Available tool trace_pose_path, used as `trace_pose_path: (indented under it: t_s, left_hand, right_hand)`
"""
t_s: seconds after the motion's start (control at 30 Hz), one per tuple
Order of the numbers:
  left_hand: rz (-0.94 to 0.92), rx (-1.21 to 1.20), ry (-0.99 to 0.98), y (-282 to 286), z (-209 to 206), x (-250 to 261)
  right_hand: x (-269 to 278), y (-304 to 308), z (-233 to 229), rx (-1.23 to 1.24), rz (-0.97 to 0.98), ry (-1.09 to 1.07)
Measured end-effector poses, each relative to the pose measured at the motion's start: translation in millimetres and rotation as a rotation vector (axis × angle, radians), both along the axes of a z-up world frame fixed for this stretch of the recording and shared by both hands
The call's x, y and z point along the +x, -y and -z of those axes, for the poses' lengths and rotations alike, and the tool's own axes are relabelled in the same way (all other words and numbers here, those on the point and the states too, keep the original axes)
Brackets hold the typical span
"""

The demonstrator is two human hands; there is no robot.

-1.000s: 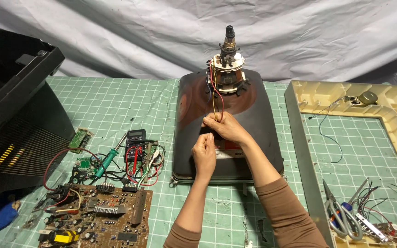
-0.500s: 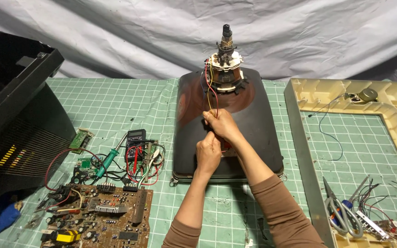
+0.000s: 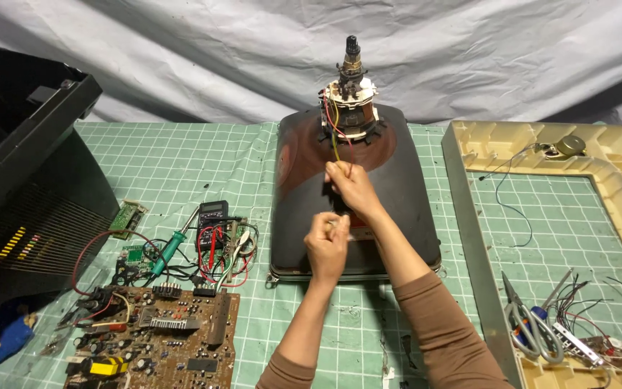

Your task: The person works on a disassembled CRT television, manipulating wires and components on a circuit board. They use pliers to cut a wire and handle various electronic parts, including a CRT tube and a plastic casing, on a green grid-patterned work surface.

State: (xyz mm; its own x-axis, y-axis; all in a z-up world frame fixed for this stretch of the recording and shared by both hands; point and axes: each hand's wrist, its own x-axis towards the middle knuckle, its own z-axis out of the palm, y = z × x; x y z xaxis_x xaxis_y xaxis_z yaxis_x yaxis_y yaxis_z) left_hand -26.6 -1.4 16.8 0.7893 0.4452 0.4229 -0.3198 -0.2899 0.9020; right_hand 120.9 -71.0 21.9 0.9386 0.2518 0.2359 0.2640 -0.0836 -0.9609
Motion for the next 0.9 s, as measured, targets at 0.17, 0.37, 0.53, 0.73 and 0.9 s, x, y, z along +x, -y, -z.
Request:
trace_pose_path:
  t_s: [0.17, 0.37, 0.53, 0.73, 0.9]
  left_hand:
    - [0.005, -0.166, -0.219, -19, 8, 18]
    - [-0.033, -0.105, -0.376, -32, 16, 32]
    - [0.161, -0.383, -0.322, -23, 32, 35]
    - [0.215, -0.412, -0.262, -24, 46, 37]
    - [0.165, -0.424, -0.287, -32, 79, 38]
  right_hand:
    - [-13, 14, 3, 0.223, 0.014, 0.090]
    - [-36, 23, -24, -0.291, 0.117, 0.075]
    - [-48, 21, -54, -0.531, -0.029, 0.032]
    - [-39, 25, -27, -0.384, -0.148, 0.102]
    - [-58, 24, -29, -0.403, -0.118, 0.200]
